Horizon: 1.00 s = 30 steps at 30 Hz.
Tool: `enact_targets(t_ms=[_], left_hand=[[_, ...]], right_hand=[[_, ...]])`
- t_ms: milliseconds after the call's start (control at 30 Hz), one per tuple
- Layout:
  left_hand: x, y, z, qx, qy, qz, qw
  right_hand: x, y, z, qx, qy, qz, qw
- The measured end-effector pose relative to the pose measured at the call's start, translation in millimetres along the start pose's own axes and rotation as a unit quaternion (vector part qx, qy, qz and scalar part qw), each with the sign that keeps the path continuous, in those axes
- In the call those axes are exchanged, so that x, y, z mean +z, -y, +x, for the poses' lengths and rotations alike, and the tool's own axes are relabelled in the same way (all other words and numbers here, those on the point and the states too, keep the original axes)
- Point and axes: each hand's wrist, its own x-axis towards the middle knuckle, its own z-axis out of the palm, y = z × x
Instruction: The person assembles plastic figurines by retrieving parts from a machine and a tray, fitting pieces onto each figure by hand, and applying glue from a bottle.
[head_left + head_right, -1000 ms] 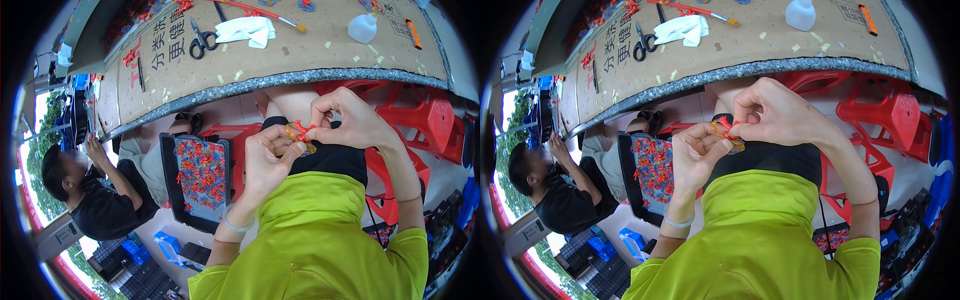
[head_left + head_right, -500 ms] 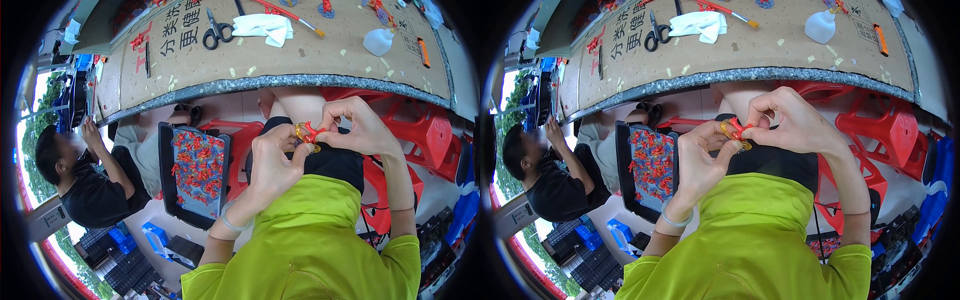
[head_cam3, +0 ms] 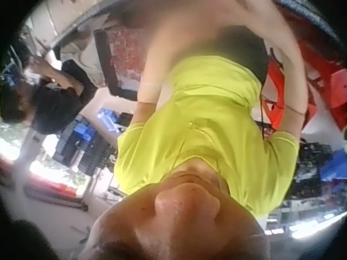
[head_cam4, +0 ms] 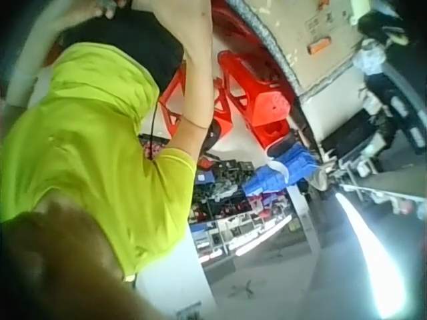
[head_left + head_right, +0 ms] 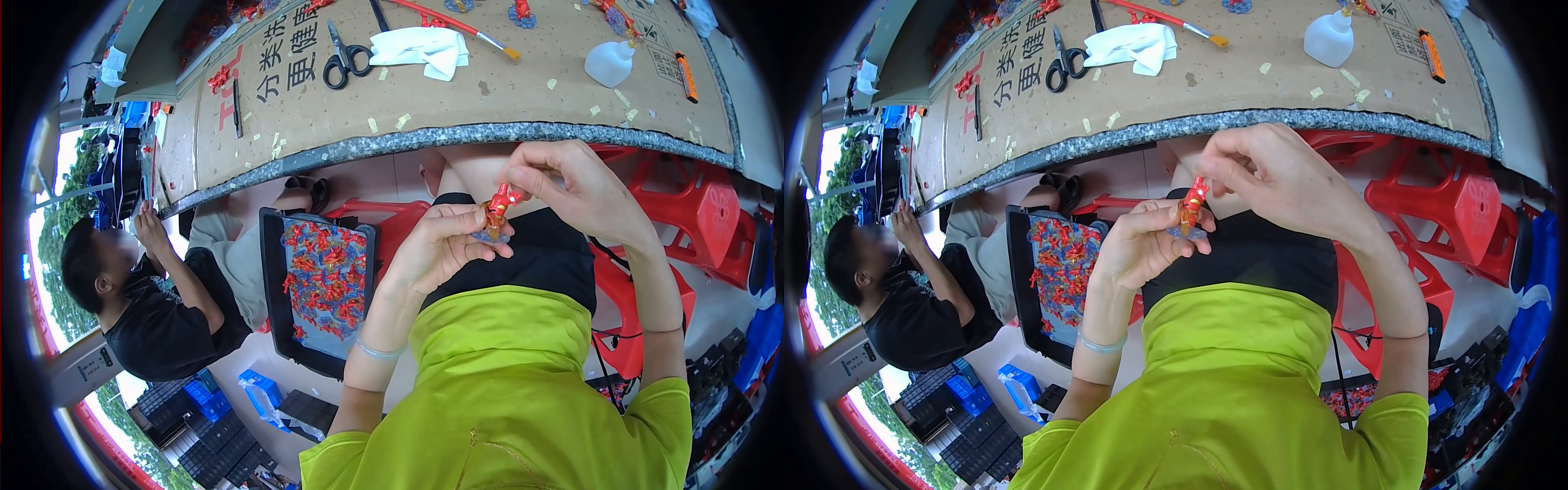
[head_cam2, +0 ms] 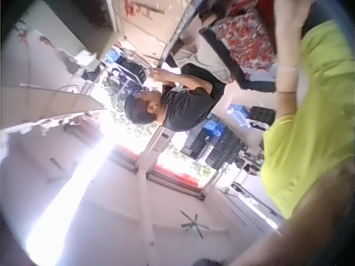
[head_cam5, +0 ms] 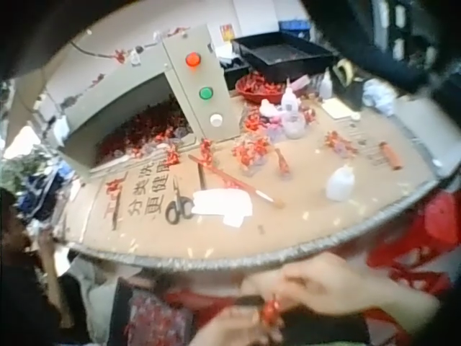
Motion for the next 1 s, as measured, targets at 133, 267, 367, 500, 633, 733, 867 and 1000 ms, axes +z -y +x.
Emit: enact_targets(t_ms=[133,267,367,500,633,733,867,1000], left_hand=[[-2,2,1,-0.012,0.004,-0.06,0.998],[-1,3,0,-0.017,-0.009,-0.069,0.997],[0,5,1,-0.02,-0.015,-0.08,0.996],[-1,6,1,-0.027,-0.007,-0.109,0.994],[2,7,3,-0.024,0.01,-0.09,0.996],[3,5,3,-0.042,0.03,-0.122,0.991],[9,2,0,0.02,-0.009,0.041,0.999],[15,-1,-5,0.076,-0.042,0.176,0.98]], right_hand=[[0,-3,-4,-0.088,0.001,0.051,0.995],[-1,-1,-7,-0.14,0.001,-0.016,0.99],[0,2,-9,-0.173,-0.028,-0.073,0.982],[0,-4,-5,-0.229,-0.047,-0.106,0.967],[-1,-8,-3,-0.226,-0.053,-0.092,0.968],[0,-8,-2,-0.214,-0.064,-0.099,0.97],[4,-14,1,-0.245,-0.117,-0.081,0.959],[7,-21,0,-0.306,-0.166,-0.116,0.93]])
